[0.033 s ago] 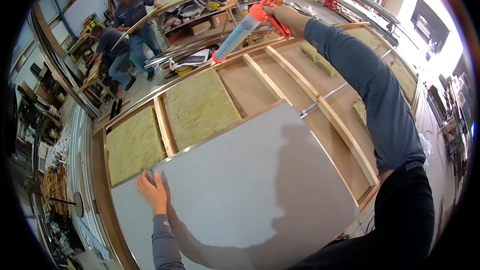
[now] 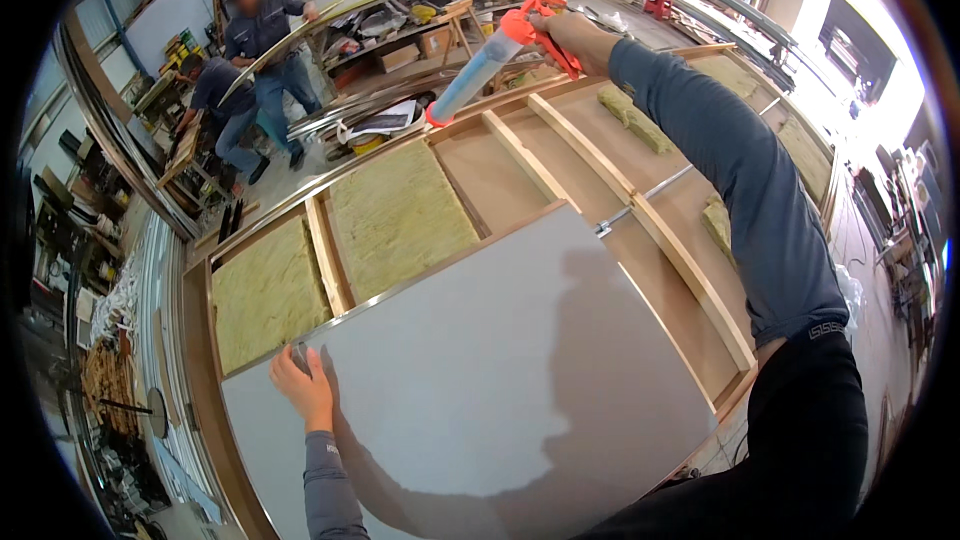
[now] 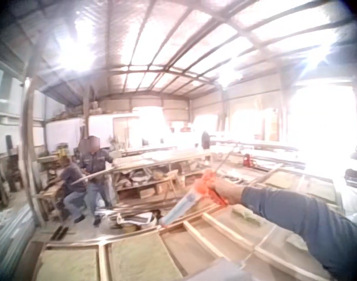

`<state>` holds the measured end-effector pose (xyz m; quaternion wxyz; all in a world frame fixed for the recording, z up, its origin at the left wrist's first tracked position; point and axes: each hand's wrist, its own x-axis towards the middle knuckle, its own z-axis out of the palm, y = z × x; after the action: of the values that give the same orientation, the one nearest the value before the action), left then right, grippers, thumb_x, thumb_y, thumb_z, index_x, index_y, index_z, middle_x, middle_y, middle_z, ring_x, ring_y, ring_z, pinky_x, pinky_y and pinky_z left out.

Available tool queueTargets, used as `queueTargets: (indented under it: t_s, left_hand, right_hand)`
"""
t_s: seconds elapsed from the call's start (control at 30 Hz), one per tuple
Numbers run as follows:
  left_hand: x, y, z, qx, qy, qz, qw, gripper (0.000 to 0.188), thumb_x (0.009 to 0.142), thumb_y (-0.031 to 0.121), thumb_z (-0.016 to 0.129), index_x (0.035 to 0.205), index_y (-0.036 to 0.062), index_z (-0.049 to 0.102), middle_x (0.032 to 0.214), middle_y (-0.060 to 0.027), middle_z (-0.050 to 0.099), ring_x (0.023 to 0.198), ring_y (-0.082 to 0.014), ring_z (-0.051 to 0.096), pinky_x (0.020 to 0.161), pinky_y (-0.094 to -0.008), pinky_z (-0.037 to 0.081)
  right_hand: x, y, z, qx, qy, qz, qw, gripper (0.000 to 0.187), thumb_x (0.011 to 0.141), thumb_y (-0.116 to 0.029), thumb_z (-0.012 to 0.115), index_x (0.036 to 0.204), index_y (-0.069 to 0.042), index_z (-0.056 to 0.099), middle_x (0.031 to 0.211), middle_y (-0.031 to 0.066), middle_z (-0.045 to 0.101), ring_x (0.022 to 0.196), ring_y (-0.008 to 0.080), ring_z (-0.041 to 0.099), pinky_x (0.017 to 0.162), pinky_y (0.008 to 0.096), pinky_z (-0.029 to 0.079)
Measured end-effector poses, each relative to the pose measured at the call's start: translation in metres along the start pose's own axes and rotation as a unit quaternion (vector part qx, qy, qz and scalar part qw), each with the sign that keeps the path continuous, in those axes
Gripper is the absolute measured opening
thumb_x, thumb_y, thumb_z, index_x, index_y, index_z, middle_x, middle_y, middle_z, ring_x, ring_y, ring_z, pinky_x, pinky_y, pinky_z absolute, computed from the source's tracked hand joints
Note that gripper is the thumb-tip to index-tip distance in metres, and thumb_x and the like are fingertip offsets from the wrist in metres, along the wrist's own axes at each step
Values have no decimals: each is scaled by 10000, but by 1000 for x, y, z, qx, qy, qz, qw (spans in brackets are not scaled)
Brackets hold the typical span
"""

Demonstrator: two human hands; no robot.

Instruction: The person applies sealant to a wooden frame, places a brown trim piece, and then positions a large white panel onto the frame. They use a nail gun to secure the panel and apply additional sealant along the edges.

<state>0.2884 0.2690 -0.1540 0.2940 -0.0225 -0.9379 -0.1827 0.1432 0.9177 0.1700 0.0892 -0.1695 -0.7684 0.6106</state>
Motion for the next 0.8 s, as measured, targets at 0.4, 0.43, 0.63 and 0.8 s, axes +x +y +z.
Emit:
queueTargets:
  t_s: [0.4,0.43,0.63,0.8]
  left_hand:
    - [-7,3,-3,-27,18,-5,999,465,1045,331,659,1269,-71,594,1257,-239,615,1233,-445,504,1098,-567,399]
    - [-11,-5,-12,-19,35,-7,999,456,1046,321,655,1270,-72,594,1250,-244,615,1211,-447,513,1089,-564,403]
    - [-84,53,-64,-6,108,11,994,331,1070,262,687,1199,-41,653,1195,-259,662,1070,-372,658,865,-500,555]
    - [-178,165,-96,-99,42,60,992,439,1037,305,724,1286,-27,580,1243,-256,639,1105,-378,642,929,-521,528]
  right_hand:
    - [8,40,-87,66,55,-7,996,378,1102,-402,611,1146,-27,610,869,96,691,675,206,661,588,377,562]
    - [19,51,-78,87,56,-9,995,390,1097,-409,613,1147,-22,612,874,100,693,697,217,673,600,387,567]
    - [0,74,-43,187,136,-125,965,882,999,-835,453,1355,-54,655,1246,70,700,1126,202,641,979,373,543]
    - [-15,107,-82,315,208,22,926,733,1066,-667,420,1243,-21,718,1138,115,747,1055,254,691,900,468,554]
